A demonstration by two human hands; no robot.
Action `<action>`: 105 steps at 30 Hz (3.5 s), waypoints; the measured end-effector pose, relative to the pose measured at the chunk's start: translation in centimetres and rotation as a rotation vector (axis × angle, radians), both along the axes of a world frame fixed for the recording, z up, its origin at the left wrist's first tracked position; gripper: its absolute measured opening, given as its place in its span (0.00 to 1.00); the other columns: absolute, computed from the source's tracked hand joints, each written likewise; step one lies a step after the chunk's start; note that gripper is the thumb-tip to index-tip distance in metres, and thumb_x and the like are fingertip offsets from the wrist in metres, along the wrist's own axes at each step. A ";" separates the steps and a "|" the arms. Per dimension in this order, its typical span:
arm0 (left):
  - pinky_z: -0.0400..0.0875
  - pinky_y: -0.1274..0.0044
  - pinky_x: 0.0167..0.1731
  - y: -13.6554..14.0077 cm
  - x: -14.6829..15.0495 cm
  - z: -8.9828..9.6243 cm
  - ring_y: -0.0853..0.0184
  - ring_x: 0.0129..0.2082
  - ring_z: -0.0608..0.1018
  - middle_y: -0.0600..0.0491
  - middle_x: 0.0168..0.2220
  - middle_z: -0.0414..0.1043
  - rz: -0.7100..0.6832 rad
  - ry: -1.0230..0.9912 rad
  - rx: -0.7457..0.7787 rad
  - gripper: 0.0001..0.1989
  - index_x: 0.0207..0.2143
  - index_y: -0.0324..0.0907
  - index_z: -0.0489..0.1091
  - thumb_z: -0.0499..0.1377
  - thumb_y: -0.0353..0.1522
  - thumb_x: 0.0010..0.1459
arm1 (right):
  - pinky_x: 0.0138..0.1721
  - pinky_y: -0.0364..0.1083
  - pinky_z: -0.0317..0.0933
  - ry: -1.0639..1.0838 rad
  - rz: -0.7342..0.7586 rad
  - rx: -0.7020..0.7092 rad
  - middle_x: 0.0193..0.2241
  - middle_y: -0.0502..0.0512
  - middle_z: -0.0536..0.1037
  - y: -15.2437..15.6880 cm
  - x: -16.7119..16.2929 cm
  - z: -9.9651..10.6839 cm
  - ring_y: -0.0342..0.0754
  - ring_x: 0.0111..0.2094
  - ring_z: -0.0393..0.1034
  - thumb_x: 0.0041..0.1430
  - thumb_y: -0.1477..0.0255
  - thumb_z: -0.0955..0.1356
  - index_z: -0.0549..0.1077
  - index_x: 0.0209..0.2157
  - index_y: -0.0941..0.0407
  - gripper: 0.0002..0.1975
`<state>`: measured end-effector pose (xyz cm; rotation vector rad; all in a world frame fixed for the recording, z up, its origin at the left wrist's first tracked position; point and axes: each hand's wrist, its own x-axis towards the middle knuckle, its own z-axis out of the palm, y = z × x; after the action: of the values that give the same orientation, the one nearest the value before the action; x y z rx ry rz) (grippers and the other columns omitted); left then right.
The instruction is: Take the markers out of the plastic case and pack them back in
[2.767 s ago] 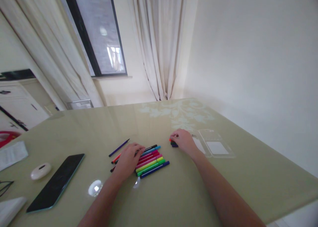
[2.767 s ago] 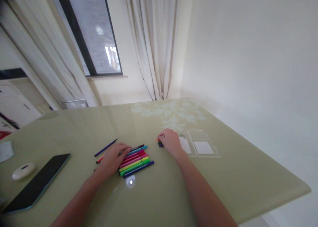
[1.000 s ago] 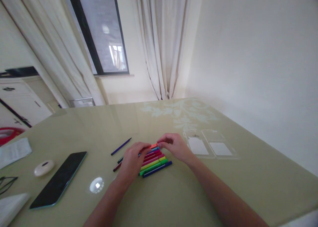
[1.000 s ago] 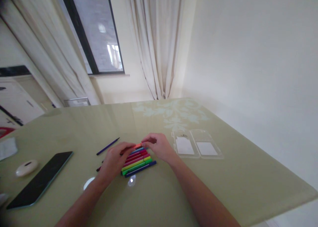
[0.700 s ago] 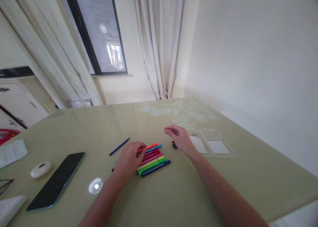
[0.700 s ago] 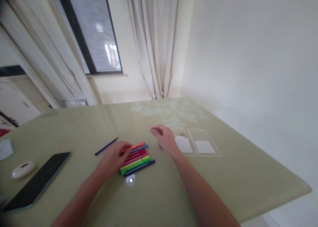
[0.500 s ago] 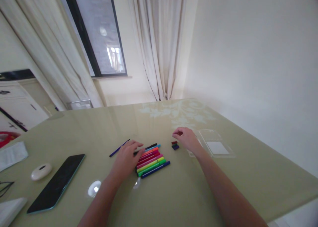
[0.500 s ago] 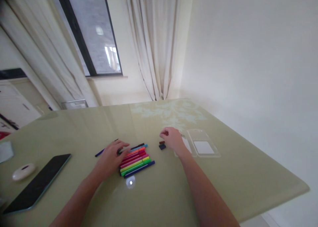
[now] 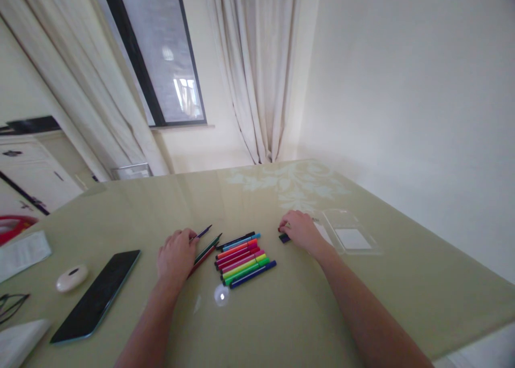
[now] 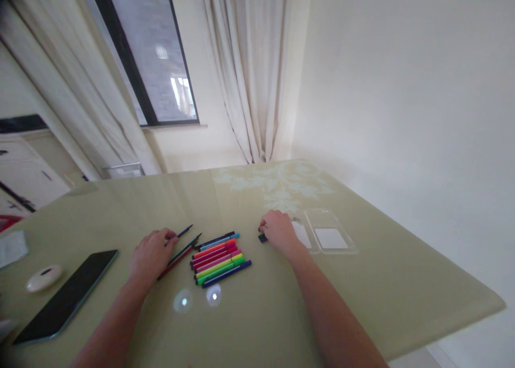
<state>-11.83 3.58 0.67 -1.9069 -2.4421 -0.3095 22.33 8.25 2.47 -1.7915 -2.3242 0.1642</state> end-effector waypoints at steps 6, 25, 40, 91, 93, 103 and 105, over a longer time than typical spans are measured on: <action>0.69 0.66 0.45 0.1 0.1 0.5 0.52 0.48 0.77 0.45 0.47 0.78 -0.024 -0.041 0.038 0.14 0.46 0.43 0.75 0.51 0.36 0.67 | 0.47 0.48 0.60 -0.002 0.001 -0.001 0.41 0.57 0.83 -0.1 -0.3 -0.1 0.54 0.46 0.74 0.64 0.70 0.71 0.84 0.37 0.52 0.07; 0.70 0.72 0.37 -0.7 0.4 0.9 0.58 0.38 0.80 0.50 0.36 0.81 -0.210 -0.180 -0.090 0.07 0.32 0.47 0.78 0.61 0.39 0.57 | 0.42 0.45 0.61 0.319 -0.078 0.095 0.38 0.55 0.84 0.7 0.1 -0.3 0.50 0.41 0.77 0.68 0.70 0.67 0.79 0.41 0.54 0.08; 0.73 0.67 0.46 -1.6 5.9 2.0 0.58 0.43 0.81 0.50 0.41 0.81 -0.502 -0.573 0.221 0.12 0.42 0.46 0.70 0.54 0.42 0.68 | 0.43 0.47 0.68 0.962 0.285 -0.009 0.39 0.55 0.85 -2.7 -4.4 1.8 0.49 0.41 0.78 0.63 0.66 0.70 0.82 0.40 0.53 0.09; 0.70 0.66 0.46 -0.7 3.3 0.4 0.54 0.46 0.78 0.45 0.43 0.77 -0.209 -0.161 0.077 0.08 0.42 0.42 0.70 0.51 0.32 0.68 | 0.44 0.46 0.62 0.195 0.127 0.002 0.38 0.58 0.83 -0.2 -0.3 0.2 0.51 0.42 0.75 0.63 0.76 0.68 0.81 0.36 0.57 0.07; 0.71 0.69 0.46 -0.6 4.2 0.4 0.57 0.44 0.79 0.48 0.41 0.78 -0.315 -0.374 0.125 0.08 0.42 0.43 0.69 0.52 0.35 0.68 | 0.41 0.45 0.63 0.374 0.141 -0.003 0.36 0.56 0.82 -0.5 -0.9 0.5 0.49 0.39 0.75 0.65 0.75 0.67 0.79 0.38 0.56 0.07; 0.72 0.70 0.43 -1.2 6.5 0.8 0.60 0.40 0.80 0.52 0.40 0.80 -0.540 -0.689 0.218 0.09 0.42 0.45 0.75 0.58 0.38 0.63 | 0.38 0.44 0.64 0.818 0.357 0.013 0.34 0.51 0.82 -2.0 -3.5 1.3 0.46 0.36 0.74 0.63 0.73 0.70 0.79 0.39 0.55 0.04; 0.72 0.70 0.43 -1.2 6.5 0.8 0.61 0.40 0.79 0.52 0.40 0.80 -0.560 -0.699 0.224 0.09 0.42 0.46 0.75 0.58 0.37 0.64 | 0.38 0.43 0.64 0.826 0.363 0.034 0.34 0.51 0.82 -2.0 -3.5 1.3 0.46 0.36 0.74 0.63 0.73 0.70 0.79 0.39 0.55 0.05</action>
<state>-5.30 2.35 1.49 -2.6492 -1.9397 -1.4030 18.83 6.27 3.80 -0.9682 -1.9554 0.7487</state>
